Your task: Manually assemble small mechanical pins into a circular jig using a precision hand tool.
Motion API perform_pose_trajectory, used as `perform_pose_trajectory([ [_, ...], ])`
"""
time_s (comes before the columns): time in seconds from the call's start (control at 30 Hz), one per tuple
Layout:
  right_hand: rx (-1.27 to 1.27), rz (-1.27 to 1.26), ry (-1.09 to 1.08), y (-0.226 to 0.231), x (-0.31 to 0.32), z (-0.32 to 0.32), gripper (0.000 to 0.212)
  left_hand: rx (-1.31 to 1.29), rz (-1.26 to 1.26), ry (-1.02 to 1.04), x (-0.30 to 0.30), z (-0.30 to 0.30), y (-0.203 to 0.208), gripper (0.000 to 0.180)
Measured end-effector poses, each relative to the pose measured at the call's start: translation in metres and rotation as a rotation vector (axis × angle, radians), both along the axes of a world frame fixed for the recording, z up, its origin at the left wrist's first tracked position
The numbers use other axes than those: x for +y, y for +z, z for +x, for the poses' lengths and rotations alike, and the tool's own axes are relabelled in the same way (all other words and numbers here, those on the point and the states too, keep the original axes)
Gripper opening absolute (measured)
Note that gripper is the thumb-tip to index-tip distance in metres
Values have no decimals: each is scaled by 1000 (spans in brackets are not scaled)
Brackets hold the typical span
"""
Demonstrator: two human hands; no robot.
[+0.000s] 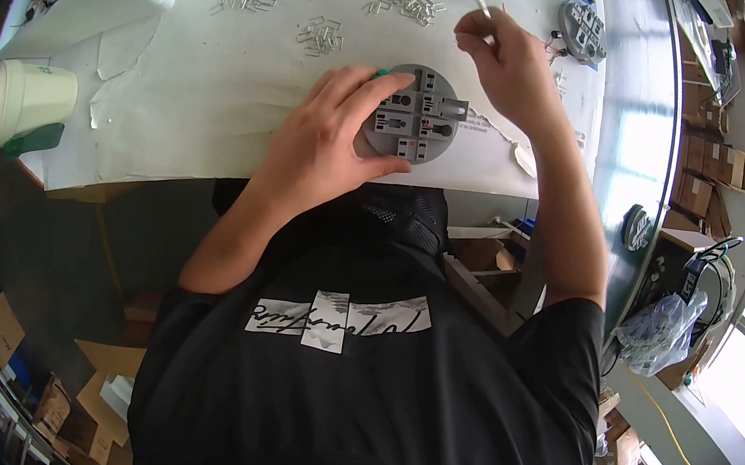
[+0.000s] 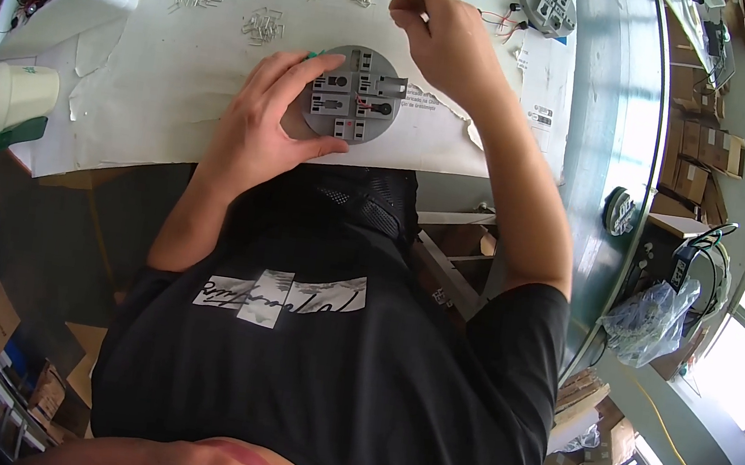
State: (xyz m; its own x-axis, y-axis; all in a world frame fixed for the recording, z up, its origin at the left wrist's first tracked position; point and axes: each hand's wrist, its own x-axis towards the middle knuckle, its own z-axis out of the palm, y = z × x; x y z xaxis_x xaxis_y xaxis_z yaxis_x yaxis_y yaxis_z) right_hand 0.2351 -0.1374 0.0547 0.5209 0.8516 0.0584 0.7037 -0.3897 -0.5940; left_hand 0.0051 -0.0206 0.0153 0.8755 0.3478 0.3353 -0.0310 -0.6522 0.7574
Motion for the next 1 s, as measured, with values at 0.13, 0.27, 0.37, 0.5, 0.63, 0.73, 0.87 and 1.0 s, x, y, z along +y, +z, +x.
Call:
perform_pose_trajectory([
  [0.13, 263, -143, -114, 20, -11, -35, 22, -13, -29, -14, 2, 0, -5, 81],
  [0.27, 122, -103, -127, 17, -5, -41, 27, -8, -42, -34, 5, 2, -5, 80],
  [0.37, 117, -120, -136, 18, 0, -40, 33, -21, -29, -27, 4, 1, -6, 79],
  [0.5, 112, -165, -138, 21, 8, -38, 34, -27, -23, -23, 4, 2, -6, 77],
  [0.63, 240, -216, -184, 26, 12, -40, 29, -12, -35, -23, 3, -1, -6, 76],
  [0.73, 266, -193, -180, 23, 4, -38, 27, -8, -41, -19, 4, -2, -7, 76],
  [0.87, 180, -88, -137, 6, -15, -42, 27, -20, -32, -23, 5, -1, -6, 75],
  [1.0, 127, 1, -169, -1, -31, -55, 25, -86, -56, -18, 11, -1, -6, 64],
])
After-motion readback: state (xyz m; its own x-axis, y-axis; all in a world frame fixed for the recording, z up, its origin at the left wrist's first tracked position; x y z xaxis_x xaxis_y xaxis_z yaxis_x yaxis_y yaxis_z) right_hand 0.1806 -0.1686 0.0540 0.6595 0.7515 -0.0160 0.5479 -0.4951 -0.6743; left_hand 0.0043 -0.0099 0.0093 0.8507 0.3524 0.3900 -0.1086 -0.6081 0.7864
